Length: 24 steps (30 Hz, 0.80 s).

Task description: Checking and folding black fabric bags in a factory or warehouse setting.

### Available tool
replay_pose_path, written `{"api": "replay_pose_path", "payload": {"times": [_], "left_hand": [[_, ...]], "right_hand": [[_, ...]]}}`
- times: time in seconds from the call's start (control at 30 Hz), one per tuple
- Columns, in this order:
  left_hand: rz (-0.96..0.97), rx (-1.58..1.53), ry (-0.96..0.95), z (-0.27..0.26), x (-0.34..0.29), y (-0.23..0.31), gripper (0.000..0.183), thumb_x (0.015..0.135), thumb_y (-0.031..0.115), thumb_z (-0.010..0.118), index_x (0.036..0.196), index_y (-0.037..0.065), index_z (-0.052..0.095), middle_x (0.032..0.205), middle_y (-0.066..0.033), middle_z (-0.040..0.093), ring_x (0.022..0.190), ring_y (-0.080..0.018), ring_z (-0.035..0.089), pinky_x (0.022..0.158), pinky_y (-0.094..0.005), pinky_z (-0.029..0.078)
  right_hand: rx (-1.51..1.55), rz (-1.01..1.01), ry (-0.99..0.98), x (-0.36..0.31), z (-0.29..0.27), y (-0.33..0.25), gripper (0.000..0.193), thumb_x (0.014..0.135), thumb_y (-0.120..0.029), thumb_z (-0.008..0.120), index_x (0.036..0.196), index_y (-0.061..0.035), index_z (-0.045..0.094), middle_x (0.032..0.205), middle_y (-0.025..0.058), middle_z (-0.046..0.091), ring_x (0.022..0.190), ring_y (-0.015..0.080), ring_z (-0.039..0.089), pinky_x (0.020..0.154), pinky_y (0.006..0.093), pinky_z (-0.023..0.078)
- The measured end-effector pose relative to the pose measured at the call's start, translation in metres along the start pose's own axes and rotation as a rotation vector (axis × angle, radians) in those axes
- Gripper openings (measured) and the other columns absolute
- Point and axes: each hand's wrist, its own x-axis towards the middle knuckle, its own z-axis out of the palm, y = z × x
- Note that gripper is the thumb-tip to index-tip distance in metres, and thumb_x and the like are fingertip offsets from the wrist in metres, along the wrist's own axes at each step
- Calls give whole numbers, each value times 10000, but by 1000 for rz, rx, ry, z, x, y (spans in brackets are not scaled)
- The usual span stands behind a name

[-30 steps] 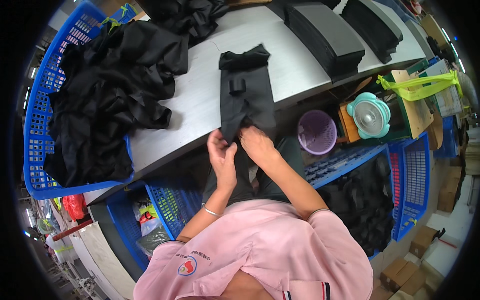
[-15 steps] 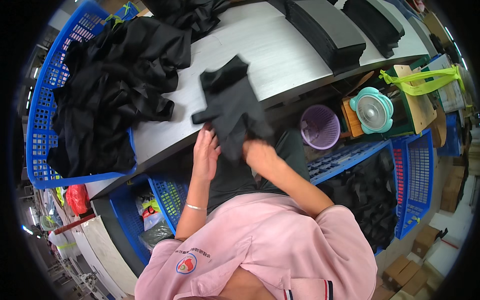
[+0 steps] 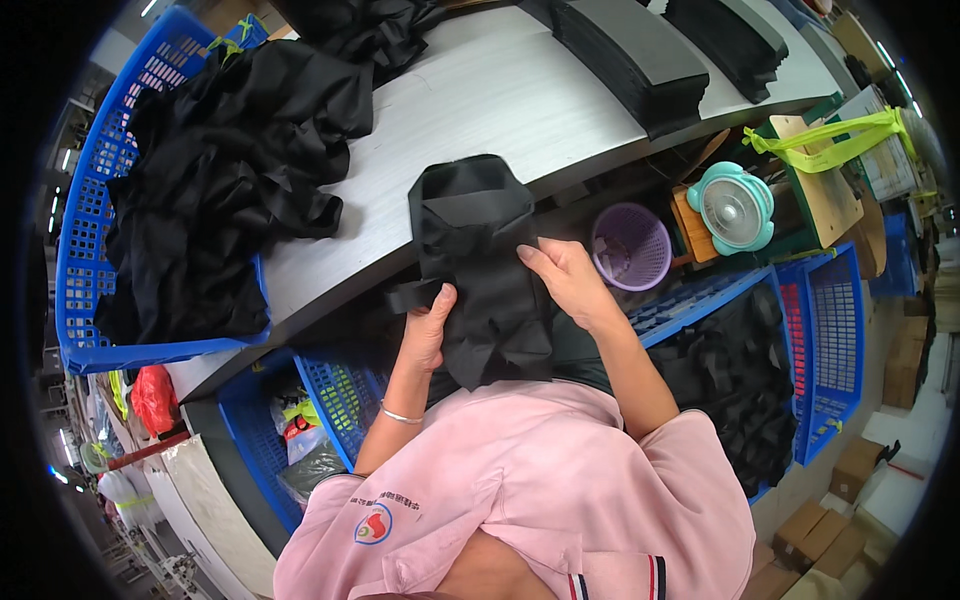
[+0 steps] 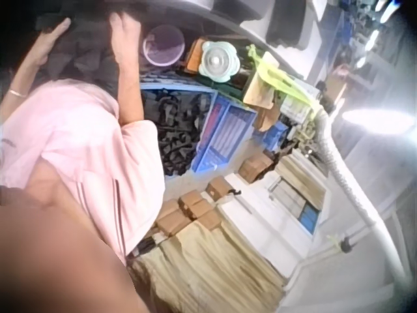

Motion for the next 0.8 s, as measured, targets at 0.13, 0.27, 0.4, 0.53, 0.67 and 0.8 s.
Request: {"api": "replay_pose_path", "payload": {"times": [0.13, 0.27, 0.4, 0.53, 0.67, 0.8], "left_hand": [[-117, -234, -18, -7, -1, -3, 471, 950, 272, 691, 1330, 36, 546, 1251, -85, 620, 1124, -191, 612, 972, -367, 522], [-130, -293, -62, -4, -1, 0, 442, 945, 218, 694, 1316, 20, 559, 1238, -101, 642, 1101, -213, 637, 965, -375, 535], [-118, -267, -33, -4, 1, 4, 449, 927, 168, 707, 1323, 16, 558, 1252, -116, 641, 1098, -226, 645, 961, -376, 539], [-327, -445, -103, -16, 0, 1, 474, 912, 149, 716, 1337, 19, 551, 1264, -111, 639, 1118, -234, 638, 986, -384, 522], [-270, -460, -273, -30, 3, -6, 518, 882, 119, 729, 1356, 28, 539, 1289, -87, 632, 1164, -240, 615, 1034, -398, 480], [-163, -349, -80, -15, 6, 0, 451, 870, 85, 729, 1288, 6, 582, 1231, -89, 654, 1107, -232, 635, 995, -370, 502]], "right_hand": [[454, 170, -57, -3, 6, 20, 178, 917, -103, 682, 1049, 13, 707, 971, 57, 724, 851, 110, 662, 781, 244, 521], [676, 233, -49, -4, 15, 36, 205, 876, -86, 716, 1062, -1, 694, 969, 57, 727, 879, 131, 679, 825, 265, 539], [184, 192, 99, -3, 6, 38, 200, 867, -104, 721, 1054, -48, 677, 924, 1, 694, 825, 65, 628, 710, 205, 482], [337, 266, 58, -5, 7, 43, 93, 889, -95, 696, 967, -44, 700, 883, -20, 686, 739, 50, 569, 649, 212, 415], [655, 277, 59, -8, 26, 40, 85, 875, -68, 700, 952, -34, 699, 872, -17, 680, 775, 68, 600, 721, 225, 474], [592, 238, -3, 4, 24, 30, 114, 818, -64, 749, 842, -22, 645, 821, 0, 673, 716, 95, 596, 686, 256, 496]]}}
